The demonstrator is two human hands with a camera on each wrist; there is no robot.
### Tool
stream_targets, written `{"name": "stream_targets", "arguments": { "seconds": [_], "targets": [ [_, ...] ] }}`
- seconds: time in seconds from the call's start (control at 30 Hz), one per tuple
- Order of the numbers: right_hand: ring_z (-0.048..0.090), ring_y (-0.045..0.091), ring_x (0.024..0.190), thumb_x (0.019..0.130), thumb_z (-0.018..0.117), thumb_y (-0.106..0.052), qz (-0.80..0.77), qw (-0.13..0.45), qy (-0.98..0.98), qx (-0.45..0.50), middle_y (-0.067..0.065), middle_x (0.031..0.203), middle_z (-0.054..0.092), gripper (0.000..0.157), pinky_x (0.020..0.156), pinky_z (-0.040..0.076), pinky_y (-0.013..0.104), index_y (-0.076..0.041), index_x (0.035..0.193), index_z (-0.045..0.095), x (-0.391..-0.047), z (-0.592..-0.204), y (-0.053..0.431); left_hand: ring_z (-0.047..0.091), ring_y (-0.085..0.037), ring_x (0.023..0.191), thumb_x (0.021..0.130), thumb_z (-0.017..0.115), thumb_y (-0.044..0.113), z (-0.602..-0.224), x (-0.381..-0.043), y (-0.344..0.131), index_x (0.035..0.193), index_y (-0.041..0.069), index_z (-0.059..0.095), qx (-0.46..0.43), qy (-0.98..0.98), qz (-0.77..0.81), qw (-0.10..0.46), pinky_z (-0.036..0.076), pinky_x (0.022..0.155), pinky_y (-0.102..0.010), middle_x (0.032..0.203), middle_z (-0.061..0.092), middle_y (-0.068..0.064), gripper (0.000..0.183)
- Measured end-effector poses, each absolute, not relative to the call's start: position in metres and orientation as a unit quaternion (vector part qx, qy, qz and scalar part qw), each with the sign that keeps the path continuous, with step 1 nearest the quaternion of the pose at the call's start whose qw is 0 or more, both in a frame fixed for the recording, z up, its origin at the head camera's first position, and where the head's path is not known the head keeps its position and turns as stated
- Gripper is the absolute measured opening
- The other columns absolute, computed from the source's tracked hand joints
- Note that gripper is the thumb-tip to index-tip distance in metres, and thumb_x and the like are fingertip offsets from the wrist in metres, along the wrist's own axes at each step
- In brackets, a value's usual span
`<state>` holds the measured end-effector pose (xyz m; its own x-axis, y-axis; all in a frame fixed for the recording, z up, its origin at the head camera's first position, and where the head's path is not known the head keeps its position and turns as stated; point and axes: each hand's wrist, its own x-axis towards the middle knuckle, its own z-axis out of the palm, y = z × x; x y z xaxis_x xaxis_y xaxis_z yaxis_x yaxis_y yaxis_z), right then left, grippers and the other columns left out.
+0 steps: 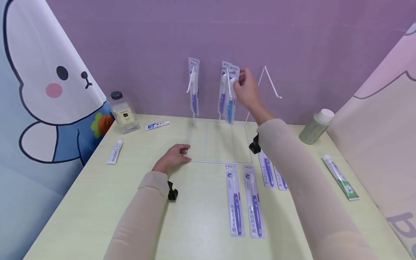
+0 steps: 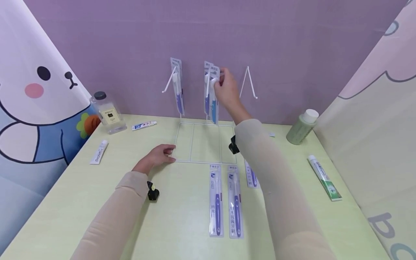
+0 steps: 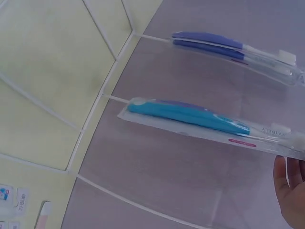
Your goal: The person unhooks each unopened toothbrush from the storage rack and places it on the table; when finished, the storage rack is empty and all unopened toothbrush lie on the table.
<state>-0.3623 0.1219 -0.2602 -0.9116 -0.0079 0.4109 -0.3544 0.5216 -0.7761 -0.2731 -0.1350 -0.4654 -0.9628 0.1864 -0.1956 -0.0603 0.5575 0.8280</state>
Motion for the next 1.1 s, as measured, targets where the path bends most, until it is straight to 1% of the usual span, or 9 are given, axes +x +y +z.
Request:
{"name": "stream_targets", "arguments": {
  "seconds": [0.13,0.23,0.37,0.47,0.53,0.7,0.9,1.1],
  "targets": [
    [0.049,0.018,0.079,0.087,0.048,0.0,0.499,0.191,-0.836,0.122,0.01,0.091,0.052,0.034,0.067,0.046,0.024,-0.004,0.12,0.045,-0.35,-0.262,0.131,0.044,-0.022,0.097,0.077,0.07,0.004,-0.466,-0.274,-0.135,0.132,0.005,0.044,0.038,0.871,0.472,0.131,0.038,0.088,-0.035,0.106,0.049,-0.008,0.061],
    [0.05,0.019,0.081,0.087,0.048,0.001,0.516,0.164,-0.831,0.124,0.011,0.093,0.051,0.034,0.068,0.047,0.025,-0.004,0.121,0.044,-0.337,-0.268,0.137,0.045,-0.022,0.097,0.077,0.07,0.005,-0.467,-0.274,-0.135,0.132,0.005,0.044,0.041,0.874,0.467,0.13,0.038,0.088,-0.035,0.106,0.049,-0.008,0.061],
    [0.051,0.024,0.086,0.086,0.05,0.003,0.543,0.099,-0.824,0.128,0.013,0.099,0.051,0.04,0.071,0.051,0.032,-0.002,0.124,0.041,-0.316,-0.284,0.144,0.045,-0.022,0.096,0.076,0.071,0.005,-0.466,-0.272,-0.135,0.131,0.005,0.044,0.041,0.874,0.466,0.131,0.038,0.088,-0.035,0.105,0.05,-0.009,0.061],
    [0.053,0.027,0.087,0.086,0.052,0.005,0.569,0.047,-0.81,0.129,0.015,0.101,0.052,0.043,0.071,0.051,0.038,-0.001,0.127,0.039,-0.302,-0.3,0.147,0.045,-0.022,0.096,0.076,0.071,0.004,-0.464,-0.272,-0.134,0.131,0.004,0.045,0.04,0.872,0.47,0.13,0.038,0.088,-0.035,0.104,0.05,-0.009,0.061],
    [0.053,0.029,0.087,0.085,0.053,0.006,0.586,0.012,-0.801,0.123,0.017,0.102,0.052,0.045,0.07,0.051,0.039,-0.001,0.127,0.038,-0.293,-0.313,0.148,0.045,-0.022,0.096,0.076,0.07,0.004,-0.464,-0.272,-0.134,0.131,0.004,0.044,0.043,0.873,0.467,0.129,0.038,0.088,-0.035,0.104,0.05,-0.009,0.061],
    [0.054,0.03,0.087,0.087,0.049,0.008,0.621,-0.088,-0.773,0.093,0.021,0.104,0.05,0.046,0.069,0.052,0.038,0.0,0.129,0.033,-0.275,-0.345,0.145,0.045,-0.022,0.096,0.077,0.07,0.004,-0.463,-0.272,-0.135,0.131,0.004,0.044,0.044,0.874,0.466,0.132,0.038,0.088,-0.035,0.105,0.049,-0.009,0.06],
    [0.054,0.028,0.083,0.088,0.046,0.01,0.632,-0.161,-0.755,0.071,0.021,0.102,0.047,0.046,0.07,0.051,0.041,-0.003,0.129,0.031,-0.257,-0.378,0.136,0.044,-0.023,0.098,0.077,0.07,0.004,-0.462,-0.273,-0.134,0.132,0.005,0.044,0.037,0.874,0.467,0.131,0.037,0.089,-0.035,0.107,0.049,-0.009,0.061],
    [0.054,0.027,0.082,0.088,0.047,0.01,0.631,-0.234,-0.738,0.051,0.019,0.102,0.044,0.05,0.071,0.051,0.042,-0.006,0.132,0.028,-0.242,-0.401,0.127,0.045,-0.022,0.095,0.077,0.07,0.004,-0.466,-0.276,-0.136,0.131,0.003,0.045,0.052,0.877,0.459,0.129,0.038,0.088,-0.034,0.102,0.05,-0.009,0.059]
  ]
}}
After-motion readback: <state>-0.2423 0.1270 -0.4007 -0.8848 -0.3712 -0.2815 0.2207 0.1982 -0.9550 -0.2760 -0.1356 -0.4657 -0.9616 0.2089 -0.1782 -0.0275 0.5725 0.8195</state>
